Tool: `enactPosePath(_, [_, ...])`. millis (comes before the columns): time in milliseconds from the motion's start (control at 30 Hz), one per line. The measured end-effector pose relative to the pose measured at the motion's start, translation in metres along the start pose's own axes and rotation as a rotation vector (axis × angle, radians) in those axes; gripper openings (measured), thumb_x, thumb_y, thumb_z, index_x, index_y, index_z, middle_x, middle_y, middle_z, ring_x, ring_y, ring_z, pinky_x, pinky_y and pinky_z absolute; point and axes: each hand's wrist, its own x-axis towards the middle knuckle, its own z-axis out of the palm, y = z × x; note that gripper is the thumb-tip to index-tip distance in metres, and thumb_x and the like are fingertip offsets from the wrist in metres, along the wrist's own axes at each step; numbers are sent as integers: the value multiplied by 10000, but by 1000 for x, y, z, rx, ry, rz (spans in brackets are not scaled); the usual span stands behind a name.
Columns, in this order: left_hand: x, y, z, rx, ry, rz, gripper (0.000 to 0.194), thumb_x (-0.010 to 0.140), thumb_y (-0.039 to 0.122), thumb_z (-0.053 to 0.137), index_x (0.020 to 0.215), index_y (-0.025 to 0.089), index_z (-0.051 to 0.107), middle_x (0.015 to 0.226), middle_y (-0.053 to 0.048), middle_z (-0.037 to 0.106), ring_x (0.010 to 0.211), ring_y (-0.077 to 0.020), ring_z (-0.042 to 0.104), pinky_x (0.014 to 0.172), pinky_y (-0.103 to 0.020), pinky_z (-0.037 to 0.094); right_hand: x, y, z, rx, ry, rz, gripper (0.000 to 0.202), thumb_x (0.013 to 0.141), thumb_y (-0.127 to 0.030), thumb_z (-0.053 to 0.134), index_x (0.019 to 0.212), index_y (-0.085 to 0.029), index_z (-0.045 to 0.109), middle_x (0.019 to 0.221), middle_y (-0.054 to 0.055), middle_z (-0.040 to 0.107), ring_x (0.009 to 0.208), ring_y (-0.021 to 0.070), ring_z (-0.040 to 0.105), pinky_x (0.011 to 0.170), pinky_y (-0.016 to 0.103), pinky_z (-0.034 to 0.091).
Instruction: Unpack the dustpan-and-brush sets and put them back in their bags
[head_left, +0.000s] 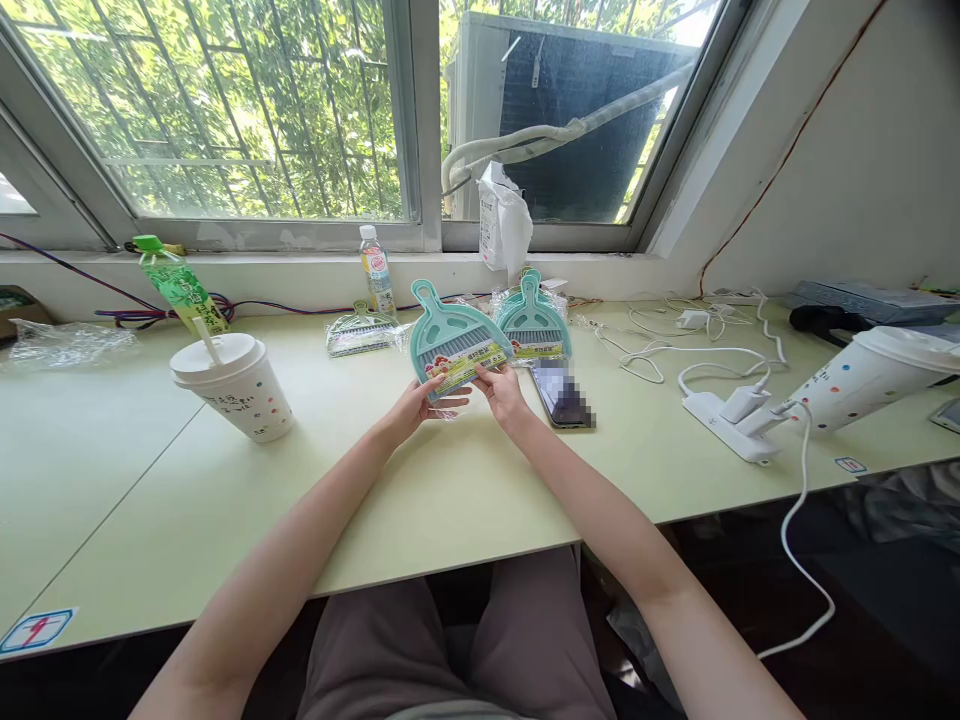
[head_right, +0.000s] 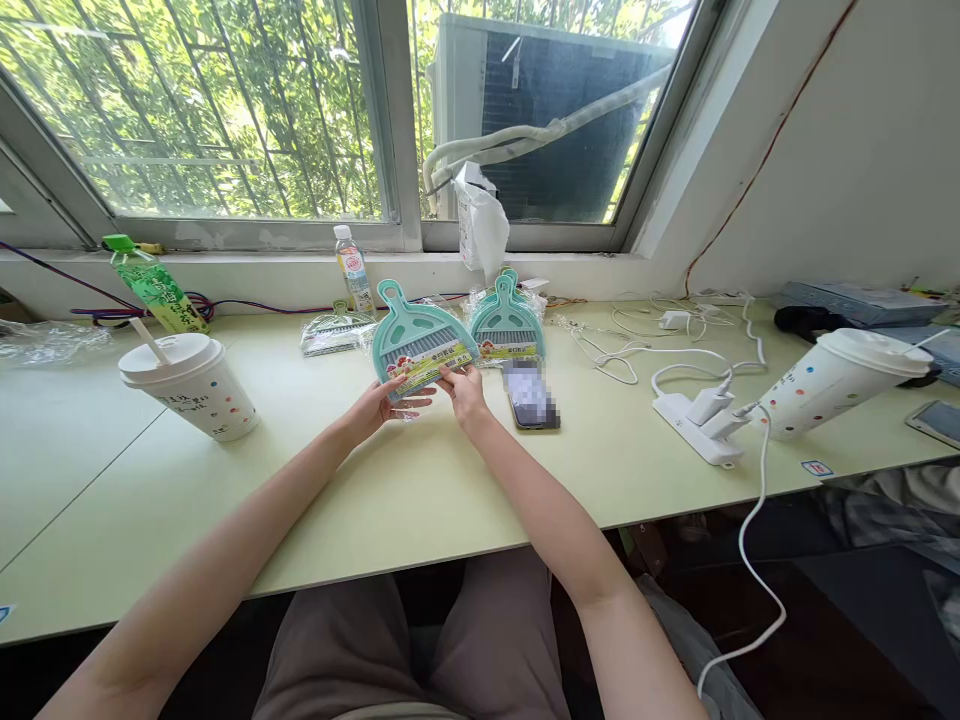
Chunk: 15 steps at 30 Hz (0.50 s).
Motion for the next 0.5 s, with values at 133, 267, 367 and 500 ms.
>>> enactPosePath(133, [5, -3, -5, 44, 21, 8, 584, 819, 514, 640, 1288, 180, 545, 1177, -170, 699, 913, -315, 729, 672, -362, 599, 2, 0, -1, -5, 8, 11, 276, 714, -48, 675, 918, -211, 584, 917, 9, 730, 970, 173, 707, 905, 331, 592])
enactPosePath(267, [7, -4, -6, 34, 134, 64, 558, 804, 466, 658, 1267, 191, 515, 1284, -154, 639, 888, -292, 734, 666, -352, 602, 4, 1, -2, 6, -9, 13, 297, 723, -31, 664, 946, -212, 589, 899, -4, 737, 930, 159, 717, 906, 330, 594])
enactPosePath(367, [7, -6, -6, 36, 179, 82, 514, 774, 357, 696, 1217, 173, 512, 1190, -146, 676, 785, -255, 740, 674, -365, 607, 7, 1, -5, -20, -45, 45, 274, 728, -22, 668, 916, -205, 589, 845, -15, 741, 842, 147, 728, 886, 326, 601])
enactPosePath(500, [11, -7, -12, -24, 236, 84, 405, 728, 240, 691, 1101, 150, 560, 1063, -115, 706, 749, -230, 724, 662, -375, 624, 11, -5, -10, -140, -140, 149, 130, 788, -84, 660, 864, -172, 603, 791, 23, 744, 756, 157, 733, 826, 317, 614])
